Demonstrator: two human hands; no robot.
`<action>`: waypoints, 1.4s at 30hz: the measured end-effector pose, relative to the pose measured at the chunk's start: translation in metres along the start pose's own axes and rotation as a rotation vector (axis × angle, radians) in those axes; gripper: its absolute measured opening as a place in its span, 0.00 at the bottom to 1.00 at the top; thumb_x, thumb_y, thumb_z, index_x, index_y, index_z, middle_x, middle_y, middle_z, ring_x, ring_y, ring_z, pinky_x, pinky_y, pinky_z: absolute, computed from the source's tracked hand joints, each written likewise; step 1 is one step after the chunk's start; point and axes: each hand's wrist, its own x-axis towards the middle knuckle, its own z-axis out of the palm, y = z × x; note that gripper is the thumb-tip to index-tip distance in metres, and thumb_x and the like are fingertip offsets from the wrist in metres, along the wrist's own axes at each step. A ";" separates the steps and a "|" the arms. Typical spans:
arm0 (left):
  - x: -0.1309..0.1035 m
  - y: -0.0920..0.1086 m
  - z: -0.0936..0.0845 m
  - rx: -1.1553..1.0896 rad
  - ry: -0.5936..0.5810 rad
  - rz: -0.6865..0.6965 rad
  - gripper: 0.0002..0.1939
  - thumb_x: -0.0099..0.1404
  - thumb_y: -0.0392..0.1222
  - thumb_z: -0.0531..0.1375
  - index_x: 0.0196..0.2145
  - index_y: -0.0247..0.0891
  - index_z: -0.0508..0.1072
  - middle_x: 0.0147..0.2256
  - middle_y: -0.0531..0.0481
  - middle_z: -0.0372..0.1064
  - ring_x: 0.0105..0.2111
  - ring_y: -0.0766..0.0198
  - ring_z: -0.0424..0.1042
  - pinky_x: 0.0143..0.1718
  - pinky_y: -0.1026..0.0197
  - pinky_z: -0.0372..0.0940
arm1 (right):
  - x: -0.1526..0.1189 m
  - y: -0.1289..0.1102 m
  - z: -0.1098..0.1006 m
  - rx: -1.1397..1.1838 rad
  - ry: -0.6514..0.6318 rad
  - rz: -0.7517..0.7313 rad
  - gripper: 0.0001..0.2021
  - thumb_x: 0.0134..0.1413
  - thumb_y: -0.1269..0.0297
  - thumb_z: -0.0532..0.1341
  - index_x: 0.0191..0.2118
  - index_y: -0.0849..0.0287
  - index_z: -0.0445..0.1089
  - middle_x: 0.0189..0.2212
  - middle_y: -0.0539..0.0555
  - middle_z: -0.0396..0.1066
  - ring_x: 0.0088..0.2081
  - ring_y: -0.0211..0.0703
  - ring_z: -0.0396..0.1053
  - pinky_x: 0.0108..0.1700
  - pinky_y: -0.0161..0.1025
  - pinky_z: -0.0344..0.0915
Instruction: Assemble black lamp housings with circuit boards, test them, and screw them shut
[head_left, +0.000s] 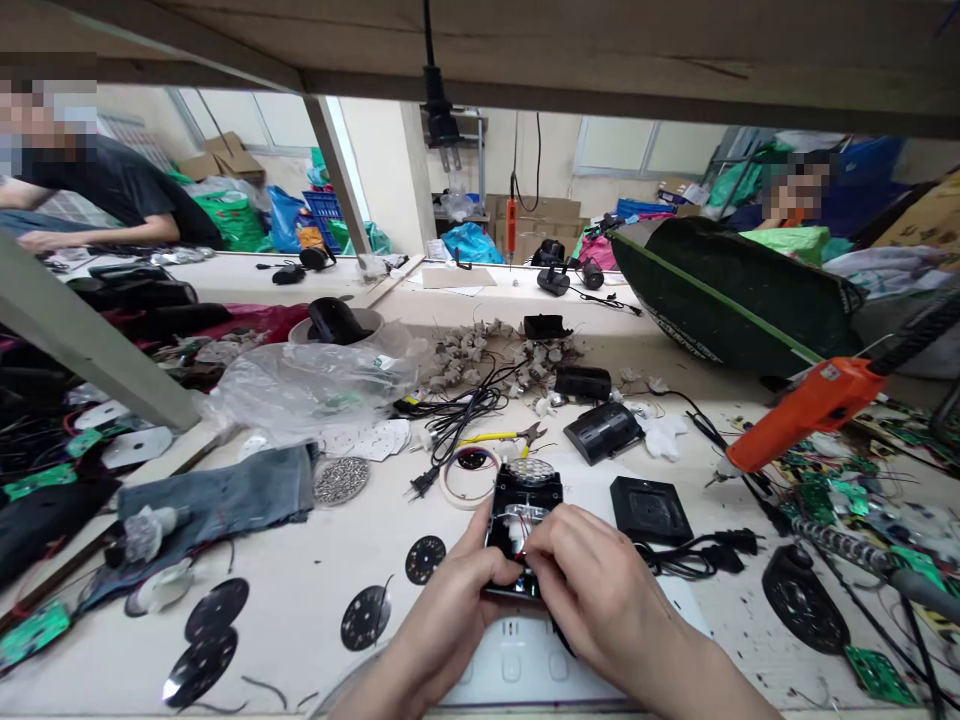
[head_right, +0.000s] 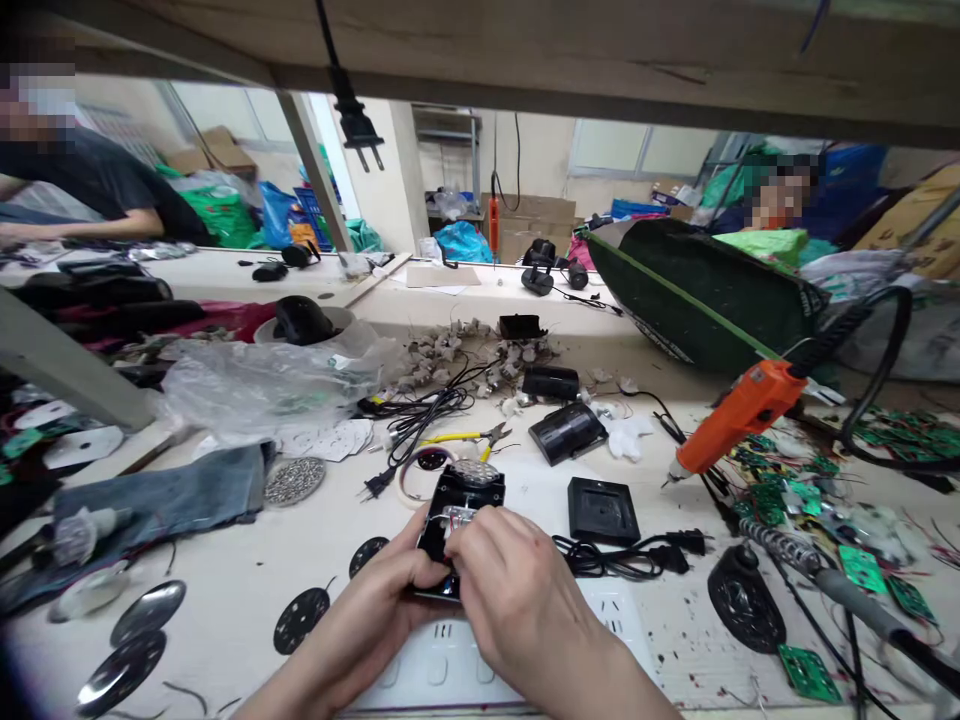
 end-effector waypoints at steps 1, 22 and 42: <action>0.000 -0.001 0.000 0.003 0.023 0.005 0.42 0.46 0.30 0.57 0.61 0.44 0.60 0.38 0.50 0.70 0.37 0.61 0.66 0.36 0.62 0.62 | 0.000 0.001 0.000 0.033 -0.012 0.027 0.09 0.59 0.80 0.50 0.39 0.59 0.61 0.30 0.53 0.64 0.32 0.42 0.62 0.32 0.37 0.59; 0.002 -0.009 0.006 0.036 0.036 0.034 0.43 0.46 0.30 0.56 0.62 0.39 0.58 0.36 0.48 0.71 0.35 0.60 0.66 0.36 0.59 0.65 | -0.006 0.004 -0.002 0.051 -0.076 0.098 0.12 0.57 0.79 0.54 0.45 0.59 0.65 0.31 0.52 0.70 0.33 0.44 0.67 0.36 0.41 0.63; 0.007 -0.016 0.001 0.188 0.183 0.079 0.46 0.45 0.33 0.57 0.64 0.46 0.56 0.43 0.52 0.72 0.39 0.60 0.66 0.43 0.59 0.61 | 0.007 0.003 0.009 0.200 0.176 0.377 0.03 0.56 0.73 0.61 0.33 0.58 0.71 0.29 0.50 0.66 0.28 0.37 0.65 0.29 0.33 0.63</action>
